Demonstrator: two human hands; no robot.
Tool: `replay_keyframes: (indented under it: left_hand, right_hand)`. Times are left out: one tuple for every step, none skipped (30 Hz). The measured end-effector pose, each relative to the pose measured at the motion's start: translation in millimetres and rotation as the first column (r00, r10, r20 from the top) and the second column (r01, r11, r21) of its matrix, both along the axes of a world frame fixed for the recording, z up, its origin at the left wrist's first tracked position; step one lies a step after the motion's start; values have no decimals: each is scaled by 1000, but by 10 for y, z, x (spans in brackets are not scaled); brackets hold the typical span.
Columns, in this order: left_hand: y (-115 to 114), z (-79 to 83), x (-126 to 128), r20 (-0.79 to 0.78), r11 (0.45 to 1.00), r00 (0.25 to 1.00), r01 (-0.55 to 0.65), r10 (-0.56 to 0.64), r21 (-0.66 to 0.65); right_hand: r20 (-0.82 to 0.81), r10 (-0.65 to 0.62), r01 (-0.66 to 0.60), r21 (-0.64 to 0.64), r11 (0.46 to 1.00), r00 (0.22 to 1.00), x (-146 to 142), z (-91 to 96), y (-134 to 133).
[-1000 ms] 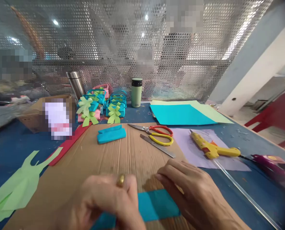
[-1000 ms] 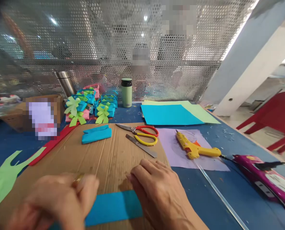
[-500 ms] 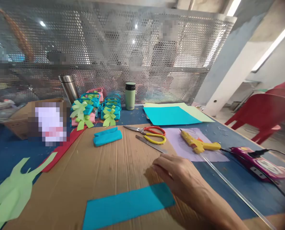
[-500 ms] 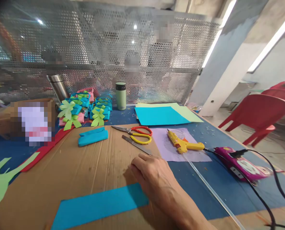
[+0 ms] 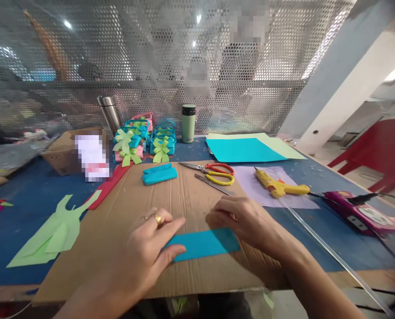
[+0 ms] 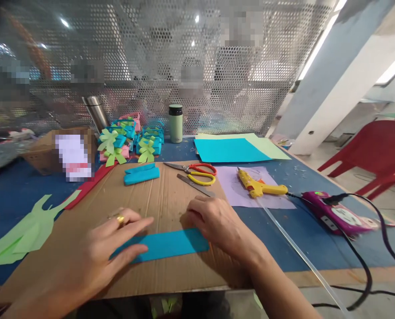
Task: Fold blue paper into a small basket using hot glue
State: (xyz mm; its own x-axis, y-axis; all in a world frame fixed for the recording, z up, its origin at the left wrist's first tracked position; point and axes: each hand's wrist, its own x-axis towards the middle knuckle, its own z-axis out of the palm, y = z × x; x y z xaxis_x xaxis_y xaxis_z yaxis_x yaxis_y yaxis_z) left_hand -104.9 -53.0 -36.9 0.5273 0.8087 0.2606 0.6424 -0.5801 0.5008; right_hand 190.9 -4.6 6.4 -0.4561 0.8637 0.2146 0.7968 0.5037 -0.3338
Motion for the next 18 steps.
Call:
replay_keyframes:
  left_hand:
    - [97,123,108,-30,1000,1000,0,0,-12]
    - [161,223,202,-75,999,997,31,-35,-42]
    - [193,297,277,-120,997,992,40,-48,-71]
    - [197,345,330,-156,996,987,37,-49,-80]
    - [183,371,362,-189,995,981,32,-50,-97]
    - [159,379,376,-215,994,976,20,-43,-107]
    - [133,375,377,-235,994,971,7,-33,-112]
    - [111,367,370,-250,993,968,-9,-21,-115]
    - [97,359,360,-257,993,966,-24,-8,-119]
    - [92,354,350,-257,991,966,-38,4,-127]
    - [95,356,343,-253,989,967,-51,14,-140]
    - [104,364,338,-245,985,969,-64,22,-161]
    - [118,377,336,-233,980,972,-75,31,-184]
    - [134,392,335,-222,976,974,-84,38,-202]
    - [152,408,334,-212,973,976,-90,44,-211]
    - [172,421,332,-203,972,978,-90,45,-215]
    - [197,430,327,-195,971,980,-83,39,-222]
    - [229,434,321,-189,970,982,-69,24,-235]
  right_hand:
    - [3,38,-38,-39,999,999,-8,16,-10]
    - [7,70,-69,-82,994,998,-15,37,-25]
    - [13,90,-88,-129,988,996,-23,61,-43]
    - [22,97,-92,-171,981,995,-30,87,-63]
    - [35,91,-82,-201,976,995,-37,113,-83]
    - [53,75,-62,-220,973,996,-44,135,-103]
    - [73,58,-40,-231,972,996,-50,153,-120]
    - [93,43,-20,-234,972,995,-54,164,-134]
    - [109,33,-7,-237,971,994,-57,170,-144]
    - [120,33,-3,-245,970,992,-57,168,-149]
    - [126,42,-8,-257,966,991,-54,161,-150]
    - [122,57,-22,-268,963,991,-49,149,-146]
    - [109,76,-44,-278,960,991,-42,134,-138]
    - [85,101,-73,-288,955,991,-34,118,-128]
    - [53,128,-106,-297,949,990,-26,103,-116]
    - [15,153,-141,-308,941,988,-20,91,-103]
    - [-25,172,-171,-317,933,985,-14,83,-88]
    - [-62,181,-192,-322,927,981,-11,80,-73]
